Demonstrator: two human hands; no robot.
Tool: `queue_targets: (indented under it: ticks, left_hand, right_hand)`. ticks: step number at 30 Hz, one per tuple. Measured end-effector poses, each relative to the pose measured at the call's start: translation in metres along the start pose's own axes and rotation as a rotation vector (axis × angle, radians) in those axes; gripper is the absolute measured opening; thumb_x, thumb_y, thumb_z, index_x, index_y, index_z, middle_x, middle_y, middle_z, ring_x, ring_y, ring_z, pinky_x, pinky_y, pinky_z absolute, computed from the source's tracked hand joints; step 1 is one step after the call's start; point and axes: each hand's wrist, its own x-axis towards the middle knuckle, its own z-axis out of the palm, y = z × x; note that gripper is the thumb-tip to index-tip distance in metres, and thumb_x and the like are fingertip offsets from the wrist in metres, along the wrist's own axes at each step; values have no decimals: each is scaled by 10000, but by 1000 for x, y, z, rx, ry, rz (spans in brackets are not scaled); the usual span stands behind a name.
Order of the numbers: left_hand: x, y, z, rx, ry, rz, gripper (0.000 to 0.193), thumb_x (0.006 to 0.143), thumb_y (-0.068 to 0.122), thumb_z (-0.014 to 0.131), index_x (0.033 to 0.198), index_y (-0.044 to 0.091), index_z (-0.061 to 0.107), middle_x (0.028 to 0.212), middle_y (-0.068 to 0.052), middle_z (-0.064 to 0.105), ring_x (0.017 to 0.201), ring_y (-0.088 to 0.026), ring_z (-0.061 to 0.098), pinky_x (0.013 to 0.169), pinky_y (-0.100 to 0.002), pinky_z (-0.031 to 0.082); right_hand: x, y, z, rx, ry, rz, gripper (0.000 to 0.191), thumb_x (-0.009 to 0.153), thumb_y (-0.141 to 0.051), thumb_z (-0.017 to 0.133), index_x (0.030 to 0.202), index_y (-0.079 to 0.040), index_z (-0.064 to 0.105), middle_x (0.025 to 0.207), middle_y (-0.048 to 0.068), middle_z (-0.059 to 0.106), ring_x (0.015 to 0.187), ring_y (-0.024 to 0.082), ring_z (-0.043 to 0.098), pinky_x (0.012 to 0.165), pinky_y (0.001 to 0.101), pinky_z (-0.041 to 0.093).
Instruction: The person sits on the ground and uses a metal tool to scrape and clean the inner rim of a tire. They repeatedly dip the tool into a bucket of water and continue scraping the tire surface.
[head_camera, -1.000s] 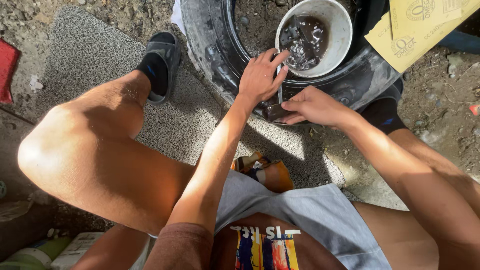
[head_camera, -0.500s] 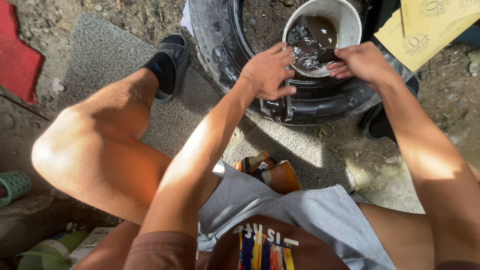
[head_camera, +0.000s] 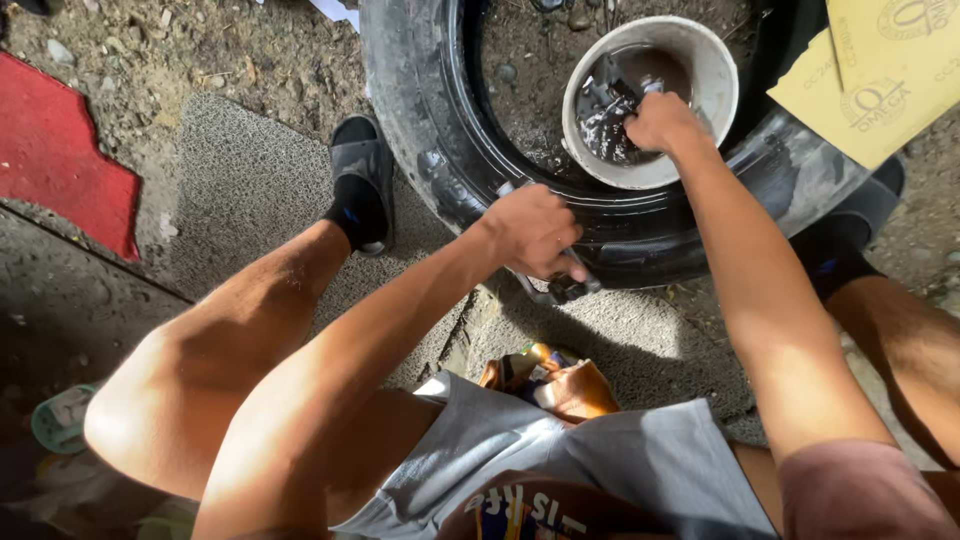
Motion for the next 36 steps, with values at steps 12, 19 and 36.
queue_targets:
  ticks: [12,19,36]
  left_hand:
    - [21,-28,76,-1186,823,-505,704,1023,664,330,963,43,656,642,-12,581,654,-161,619,666,-416,513]
    - [45,-28,73,-2000,956,-402,591,1019,642,392,776,110,478,583,25,369,428,-98,335,389,-303,302]
    - [55,-9,66,-2103,1189,-398,524,1059,529,357,796,91,472,524,-3,394,407,-144,421,399,-332,386]
  right_hand:
    - [-13,2,-55,1131,-315,31,313,1031,-126,527,1152,163,523,1041,333,695,900,362,753,813,394,660]
    - [-112,-42,-102,1024,-360,-221,313,1025,-65,494,1125,220,576,1012,352,710,900,409,766,782,405,608]
    - [-196,-11,59,635,233,-286,303,1055,-235,594,1083,-9,793,826,110,711,670,200,575,600,373,424]
